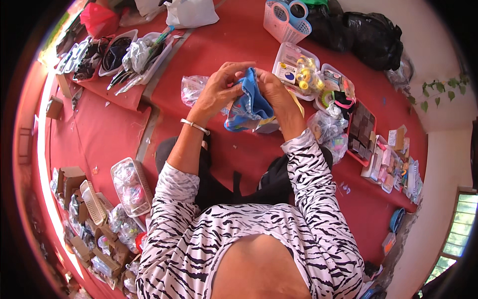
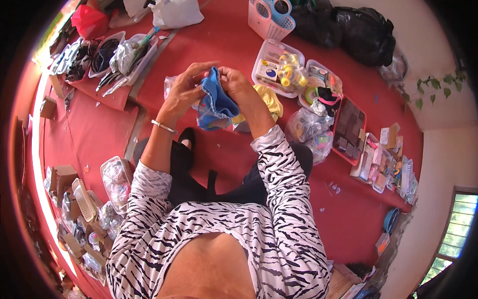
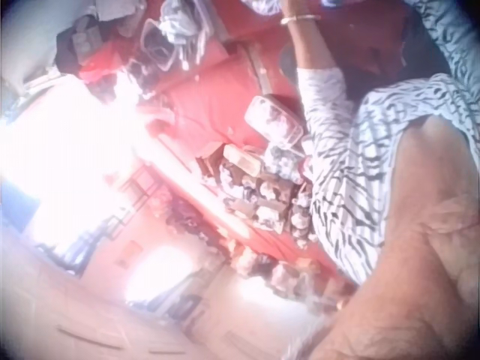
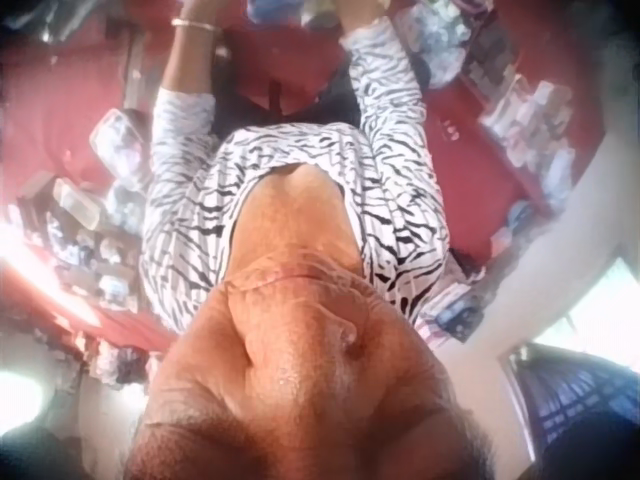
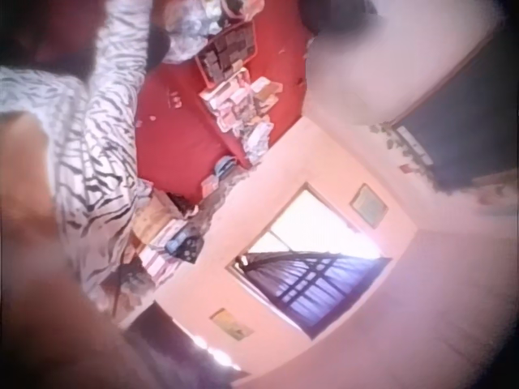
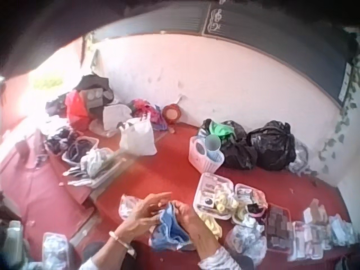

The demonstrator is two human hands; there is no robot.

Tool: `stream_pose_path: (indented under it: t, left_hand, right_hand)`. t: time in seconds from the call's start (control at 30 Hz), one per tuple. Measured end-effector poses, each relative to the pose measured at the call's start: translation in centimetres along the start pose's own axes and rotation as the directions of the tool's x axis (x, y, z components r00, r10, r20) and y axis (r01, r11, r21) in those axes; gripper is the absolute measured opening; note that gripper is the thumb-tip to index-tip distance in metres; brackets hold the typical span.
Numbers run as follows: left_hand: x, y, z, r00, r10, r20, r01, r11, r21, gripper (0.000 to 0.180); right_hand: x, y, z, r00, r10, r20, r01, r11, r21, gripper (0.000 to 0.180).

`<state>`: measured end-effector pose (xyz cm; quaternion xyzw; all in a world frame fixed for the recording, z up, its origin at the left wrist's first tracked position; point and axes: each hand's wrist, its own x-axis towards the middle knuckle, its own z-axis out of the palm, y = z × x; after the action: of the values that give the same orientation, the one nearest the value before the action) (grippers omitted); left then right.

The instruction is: The person sits on the floor and folds various small pieces of clothing, including a blue shirt and a yellow cloth, placing them into a small patterned basket. The person also handles a plastic bag and a pink bowl during the process.

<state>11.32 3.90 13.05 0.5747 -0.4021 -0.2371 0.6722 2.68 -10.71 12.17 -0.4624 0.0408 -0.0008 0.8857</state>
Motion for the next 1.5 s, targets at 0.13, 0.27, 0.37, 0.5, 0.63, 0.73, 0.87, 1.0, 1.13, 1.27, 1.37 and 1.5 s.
stream_pose_path:
  t: [0.13, 0.27, 0.37, 0.5, 0.63, 0.73, 0.87, 1.0, 1.13, 1.27, 1.37, 1.5]
  left_hand:
    - [0.0, -0.2, -0.4, 0.995, 0.092, -0.045, -0.074, 0.953, 0.293, 0.033]
    - [-0.1, -0.7, -0.5, 0.995, -0.009, -0.095, 0.025, 0.986, 0.163, 0.024]
    - [0.0, -0.7, 0.3, 0.991, -0.047, -0.122, 0.042, 0.998, -0.045, 0.025]
    - [0.0, -0.4, -0.5, 0.992, -0.107, -0.067, 0.102, 0.992, -0.075, 0.025]
    - [-0.1, -0.8, -1.4, 0.988, -0.096, -0.119, 0.082, 0.99, -0.118, 0.021]
    - [-0.1, -0.9, -1.3, 0.988, -0.065, -0.142, 0.064, 0.998, -0.007, 0.019]
    - [-0.3, 0.2, -0.6, 0.973, 0.01, -0.232, 0.013, 0.995, 0.095, 0.036]
    - [-1.1, 2.0, 0.8, 0.95, 0.166, -0.265, -0.11, 0.971, 0.214, 0.038]
    - [-3.2, 2.0, 3.0, 0.97, 0.243, 0.023, -0.235, 0.905, 0.355, 0.021]
    - [-3.7, 2.6, 1.7, 0.993, 0.118, 0.031, -0.12, 0.989, 0.087, 0.012]
    - [-2.1, 2.0, -1.1, 0.949, -0.013, -0.315, -0.001, 0.999, -0.044, 0.022]
    - [-1.0, -0.4, -0.3, 0.982, 0.16, -0.105, -0.119, 0.941, 0.318, 0.057]
  right_hand:
    - [0.7, 0.0, -1.1, 0.999, 0.024, -0.029, -0.029, 0.981, -0.193, 0.035]
    - [0.8, -0.6, 0.3, 0.998, 0.044, -0.05, -0.052, 0.983, -0.175, 0.028]
    - [1.0, -0.4, 0.1, 0.998, 0.045, -0.039, -0.05, 0.987, -0.15, 0.026]
    - [0.7, -0.9, 0.0, 0.997, 0.048, -0.057, -0.062, 0.956, -0.287, 0.034]
    - [-1.6, -3.0, 1.6, 0.992, -0.073, -0.103, 0.018, 0.891, -0.454, 0.043]
    - [-2.0, -1.9, 1.8, 0.995, -0.098, 0.01, 0.08, 0.746, -0.662, 0.042]
    - [-1.4, -1.7, 1.6, 0.972, -0.224, -0.076, 0.01, 0.36, -0.933, 0.024]
    - [-0.4, -2.2, 0.3, 0.796, -0.591, -0.129, 0.129, 0.375, -0.918, 0.013]
    - [0.3, -2.4, -1.0, 0.748, -0.623, -0.227, 0.376, 0.681, -0.629, 0.017]
    - [-1.0, -2.8, -2.5, 0.82, -0.553, -0.145, 0.482, 0.805, -0.346, 0.03]
    - [-2.7, -3.3, -3.1, 0.879, -0.467, -0.101, 0.433, 0.868, -0.243, 0.031]
    - [-3.2, -2.7, -2.8, 0.938, -0.335, 0.09, 0.346, 0.913, -0.214, 0.03]
